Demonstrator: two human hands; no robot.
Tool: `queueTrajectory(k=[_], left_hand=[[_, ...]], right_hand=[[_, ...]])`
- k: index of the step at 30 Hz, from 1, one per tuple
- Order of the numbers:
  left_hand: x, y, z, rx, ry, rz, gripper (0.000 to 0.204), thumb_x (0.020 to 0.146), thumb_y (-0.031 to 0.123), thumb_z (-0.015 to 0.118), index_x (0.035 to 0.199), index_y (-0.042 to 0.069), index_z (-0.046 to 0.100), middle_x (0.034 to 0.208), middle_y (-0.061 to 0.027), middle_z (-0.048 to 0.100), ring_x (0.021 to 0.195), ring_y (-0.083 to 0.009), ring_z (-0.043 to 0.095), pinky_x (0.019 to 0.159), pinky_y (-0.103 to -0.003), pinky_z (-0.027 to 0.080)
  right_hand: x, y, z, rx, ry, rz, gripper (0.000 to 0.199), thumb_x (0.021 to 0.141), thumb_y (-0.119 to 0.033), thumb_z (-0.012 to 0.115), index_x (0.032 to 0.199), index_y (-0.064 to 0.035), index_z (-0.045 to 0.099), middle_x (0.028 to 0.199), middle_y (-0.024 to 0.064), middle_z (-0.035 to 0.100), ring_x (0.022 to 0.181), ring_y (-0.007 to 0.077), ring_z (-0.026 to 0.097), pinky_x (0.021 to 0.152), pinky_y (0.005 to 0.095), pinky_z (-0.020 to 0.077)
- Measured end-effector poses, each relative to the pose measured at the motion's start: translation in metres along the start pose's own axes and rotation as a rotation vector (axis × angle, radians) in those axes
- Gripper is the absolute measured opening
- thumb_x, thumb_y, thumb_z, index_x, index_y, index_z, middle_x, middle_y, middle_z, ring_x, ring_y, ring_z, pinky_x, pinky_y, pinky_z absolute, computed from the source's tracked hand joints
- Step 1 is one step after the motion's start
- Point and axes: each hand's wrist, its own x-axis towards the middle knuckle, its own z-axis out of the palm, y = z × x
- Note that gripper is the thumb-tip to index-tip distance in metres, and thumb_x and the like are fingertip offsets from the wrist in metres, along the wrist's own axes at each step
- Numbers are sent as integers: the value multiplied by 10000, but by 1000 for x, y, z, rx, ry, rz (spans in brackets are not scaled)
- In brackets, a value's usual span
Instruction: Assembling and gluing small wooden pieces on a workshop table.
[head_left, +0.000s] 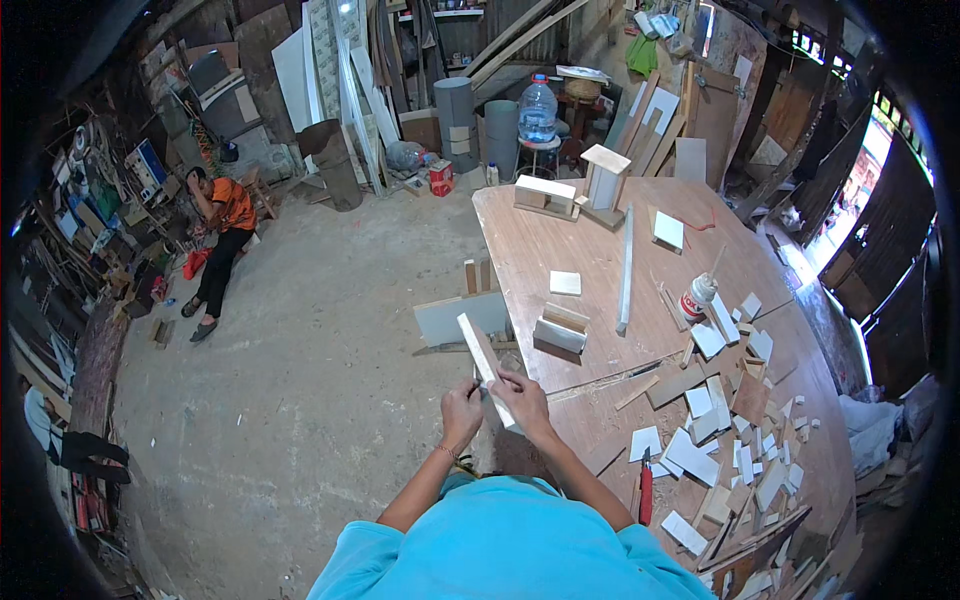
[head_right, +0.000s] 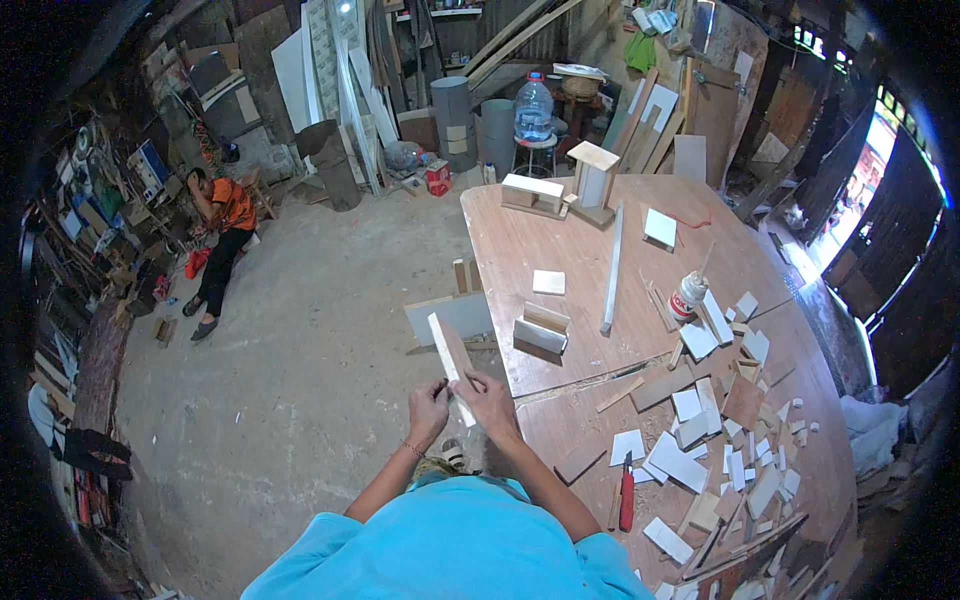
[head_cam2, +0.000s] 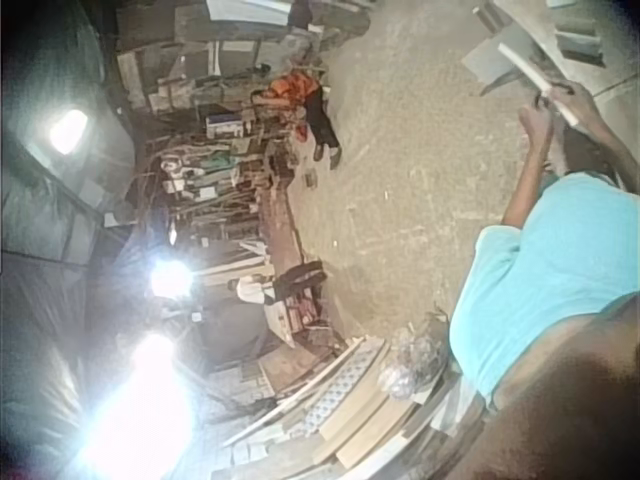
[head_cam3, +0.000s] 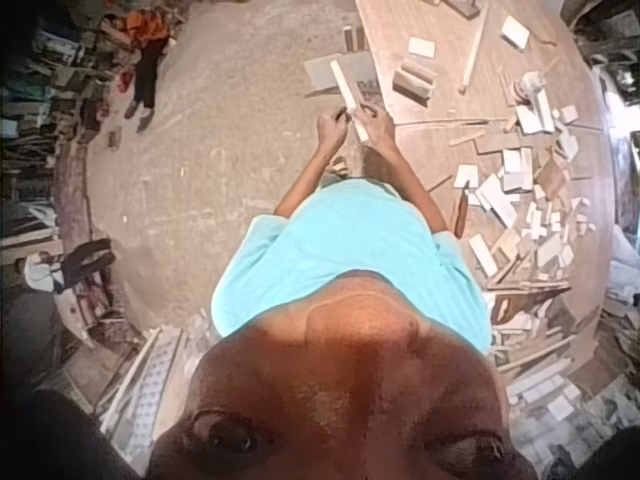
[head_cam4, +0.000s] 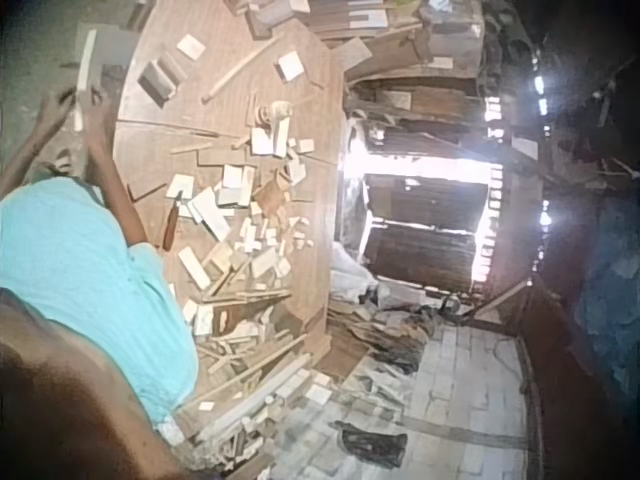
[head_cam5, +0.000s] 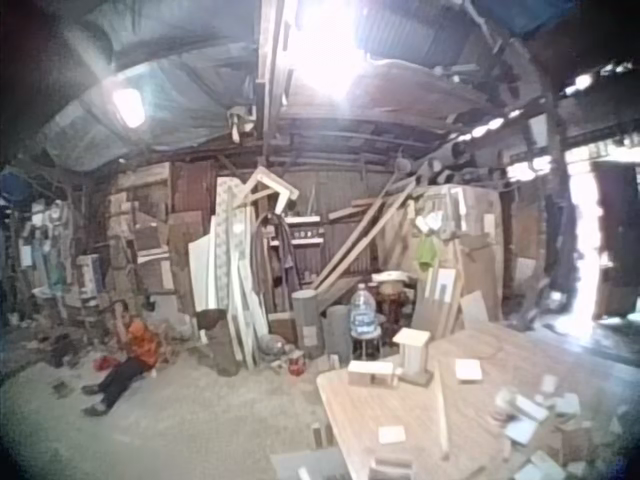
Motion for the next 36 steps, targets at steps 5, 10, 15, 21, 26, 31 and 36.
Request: queueTrajectory(k=[5, 10, 15, 21, 26, 31, 36], left_hand=[[-12, -1, 7, -45, -36, 22, 142, 718, 88, 535, 790, -9, 608, 701, -209, 579, 647, -336, 582, 587, -377, 446], [-4, -17, 3, 18, 26, -58, 147, 712, 82, 541, 804, -10, 609, 712, -209, 584, 656, -325, 591, 592, -377, 451], [-12, -6, 9, -4, -44, -31, 152, 714, 85, 550, 809, -18, 608, 737, -208, 589, 674, -325, 594, 602, -377, 453], [-9, -5, 5, -5, -54, -77, 156, 710, 87, 554, 813, -16, 609, 754, -197, 596, 683, -323, 595, 614, -375, 455], [-1, -10, -3, 32, 20, -106, 160, 717, 80, 529, 823, -4, 614, 746, -201, 594, 683, -324, 596, 622, -377, 456], [-7, 1, 8, -48, -47, -27, 154, 710, 91, 560, 821, -4, 608, 743, -211, 583, 676, -334, 588, 606, -375, 446], [5, -10, 8, -47, -16, -54, 153, 719, 93, 544, 813, -11, 604, 721, -208, 582, 671, -345, 582, 596, -379, 442]], right_hand=[[12, 2, -1, -5, 32, 71, 578, 672, -451, 598, 1078, -42, 558, 998, 188, 584, 932, 285, 568, 799, 327, 430], [-3, 16, 14, 4, 37, -112, 526, 671, -422, 633, 1060, -70, 581, 872, 184, 618, 786, 229, 601, 712, 300, 450], [6, 12, 0, 41, 18, 11, 528, 679, -408, 623, 1065, -51, 573, 886, 165, 620, 796, 213, 597, 714, 287, 448], [7, 15, 8, -26, 85, -9, 505, 685, -406, 616, 1040, -48, 587, 860, 165, 624, 781, 209, 602, 702, 287, 449], [4, 12, 13, -7, 29, -78, 483, 682, -401, 627, 1025, -63, 598, 835, 167, 627, 766, 209, 608, 682, 286, 452], [26, 16, 5, 6, 90, -9, 494, 679, -423, 612, 1025, -71, 599, 850, 161, 627, 787, 227, 609, 703, 295, 451], [0, 5, 1, -74, 92, -5, 527, 675, -440, 617, 1050, -71, 584, 904, 176, 615, 855, 255, 593, 753, 309, 439]])
